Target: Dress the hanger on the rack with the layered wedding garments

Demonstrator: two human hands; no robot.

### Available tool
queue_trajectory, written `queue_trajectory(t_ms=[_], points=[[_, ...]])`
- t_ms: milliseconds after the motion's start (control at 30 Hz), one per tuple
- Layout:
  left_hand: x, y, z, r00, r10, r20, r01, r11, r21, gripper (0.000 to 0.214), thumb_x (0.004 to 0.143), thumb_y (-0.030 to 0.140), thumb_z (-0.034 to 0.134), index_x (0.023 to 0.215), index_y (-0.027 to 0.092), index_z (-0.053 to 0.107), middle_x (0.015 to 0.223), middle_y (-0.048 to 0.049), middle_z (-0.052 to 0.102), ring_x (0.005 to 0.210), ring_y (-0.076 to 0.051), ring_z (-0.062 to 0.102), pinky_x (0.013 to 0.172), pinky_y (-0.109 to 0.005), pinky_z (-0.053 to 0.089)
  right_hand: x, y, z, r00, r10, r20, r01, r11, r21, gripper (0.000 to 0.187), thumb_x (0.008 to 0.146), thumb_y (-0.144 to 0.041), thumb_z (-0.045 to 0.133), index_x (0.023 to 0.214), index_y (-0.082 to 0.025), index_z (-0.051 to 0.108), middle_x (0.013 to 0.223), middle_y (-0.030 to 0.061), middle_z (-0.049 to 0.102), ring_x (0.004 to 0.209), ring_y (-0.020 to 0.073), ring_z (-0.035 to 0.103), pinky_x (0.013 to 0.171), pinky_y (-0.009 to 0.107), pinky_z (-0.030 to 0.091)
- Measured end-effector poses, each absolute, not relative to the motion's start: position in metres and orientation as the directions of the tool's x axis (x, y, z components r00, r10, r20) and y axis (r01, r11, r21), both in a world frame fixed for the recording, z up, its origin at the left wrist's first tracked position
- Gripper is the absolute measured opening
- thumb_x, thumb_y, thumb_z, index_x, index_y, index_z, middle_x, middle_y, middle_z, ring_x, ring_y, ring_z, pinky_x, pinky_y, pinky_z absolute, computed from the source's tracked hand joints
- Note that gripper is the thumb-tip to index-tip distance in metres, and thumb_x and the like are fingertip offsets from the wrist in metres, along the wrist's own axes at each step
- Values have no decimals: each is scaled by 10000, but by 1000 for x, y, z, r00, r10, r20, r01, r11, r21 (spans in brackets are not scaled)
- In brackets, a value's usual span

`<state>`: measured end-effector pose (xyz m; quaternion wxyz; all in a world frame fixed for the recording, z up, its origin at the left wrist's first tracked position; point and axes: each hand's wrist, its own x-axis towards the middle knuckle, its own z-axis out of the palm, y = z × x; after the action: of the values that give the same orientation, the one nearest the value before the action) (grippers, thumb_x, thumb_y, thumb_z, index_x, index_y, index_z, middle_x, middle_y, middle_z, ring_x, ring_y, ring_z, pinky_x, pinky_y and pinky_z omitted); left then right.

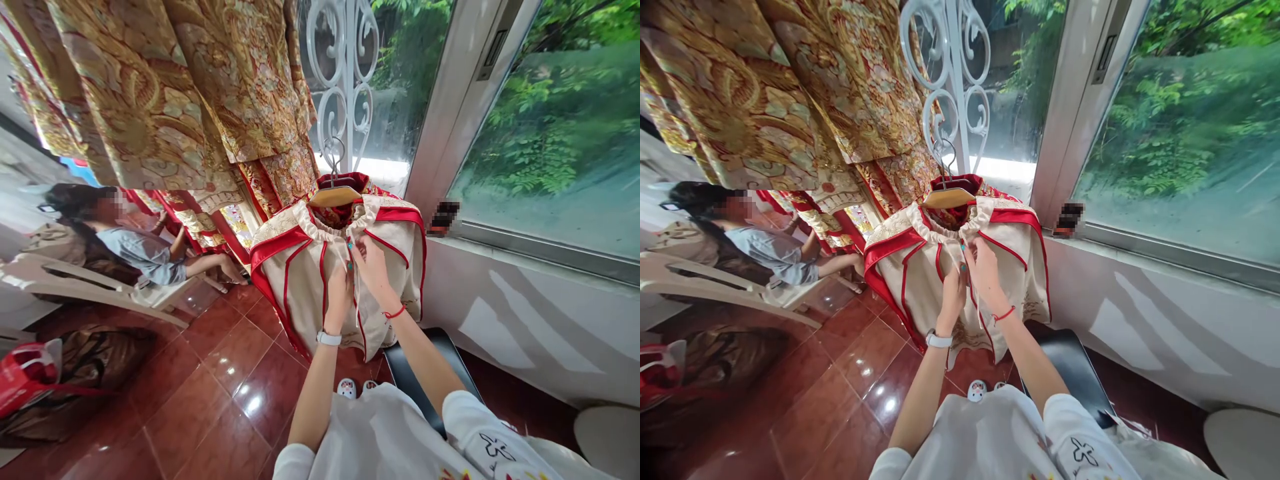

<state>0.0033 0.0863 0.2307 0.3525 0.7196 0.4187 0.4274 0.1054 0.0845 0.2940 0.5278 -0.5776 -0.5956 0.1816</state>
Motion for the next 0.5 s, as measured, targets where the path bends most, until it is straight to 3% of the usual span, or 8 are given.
queue_trajectory(t_ms=[100, 167, 200, 267, 333, 400, 500], points=[[8, 62, 221, 209, 928, 308, 127, -338, 933, 512, 1011, 384, 335, 1480, 189, 403, 1524, -167, 475, 1393, -289, 476, 1117, -439, 422, 106, 68, 295, 58, 936, 348, 445, 288, -848, 227, 957, -346, 424, 765, -234, 469, 663, 3, 553, 576, 167, 487, 602, 304, 392], [10, 47, 212, 135, 963, 234, 1, -236, 972, 512, 997, 473, 355, 1406, 193, 486, 1495, -153, 504, 1394, -265, 475, 1128, -418, 427, 106, 58, 294, 26, 949, 314, 414, 276, -867, 244, 953, -368, 428, 748, -238, 449, 627, -11, 520, 554, 160, 466, 579, 292, 365], [11, 42, 208, 117, 976, 185, -42, -181, 983, 512, 983, 531, 368, 1318, 190, 552, 1397, -156, 581, 1324, -261, 537, 1093, -413, 461, 107, 54, 293, 36, 952, 304, 401, 265, -877, 246, 950, -374, 427, 745, -239, 448, 625, -13, 517, 556, 159, 466, 579, 289, 363], [8, 35, 202, 124, 989, 83, -109, -70, 992, 539, 935, 658, 392, 1054, 193, 636, 1008, -122, 693, 1003, -241, 664, 897, -385, 556, 108, 51, 291, 64, 954, 292, 384, 247, -890, 253, 941, -383, 428, 736, -238, 455, 628, -12, 516, 566, 159, 467, 587, 286, 365], [3, 32, 198, 147, 989, -12, -151, 35, 988, 584, 871, 772, 407, 817, 217, 582, 658, -17, 543, 627, -173, 561, 610, -324, 523, 109, 52, 287, 90, 950, 298, 387, 242, -890, 251, 927, -389, 446, 734, -233, 479, 649, -7, 528, 591, 161, 471, 605, 288, 370], [-4, 31, 195, 130, 989, -67, -171, 89, 981, 630, 801, 850, 431, 710, 229, 488, 574, 45, 371, 487, -114, 355, 457, -273, 368, 108, 54, 280, 107, 948, 299, 372, 241, -896, 240, 921, -399, 463, 763, -226, 516, 680, -2, 549, 620, 162, 480, 626, 291, 381], [-14, 30, 192, 88, 994, -70, -185, 85, 979, 698, 710, 918, 463, 636, 227, 398, 566, 66, 281, 480, -84, 222, 434, -254, 227, 102, 58, 267, 112, 960, 255, 262, 219, -940, 261, 927, -439, 473, 812, -221, 559, 709, 2, 574, 638, 160, 501, 628, 289, 406]])
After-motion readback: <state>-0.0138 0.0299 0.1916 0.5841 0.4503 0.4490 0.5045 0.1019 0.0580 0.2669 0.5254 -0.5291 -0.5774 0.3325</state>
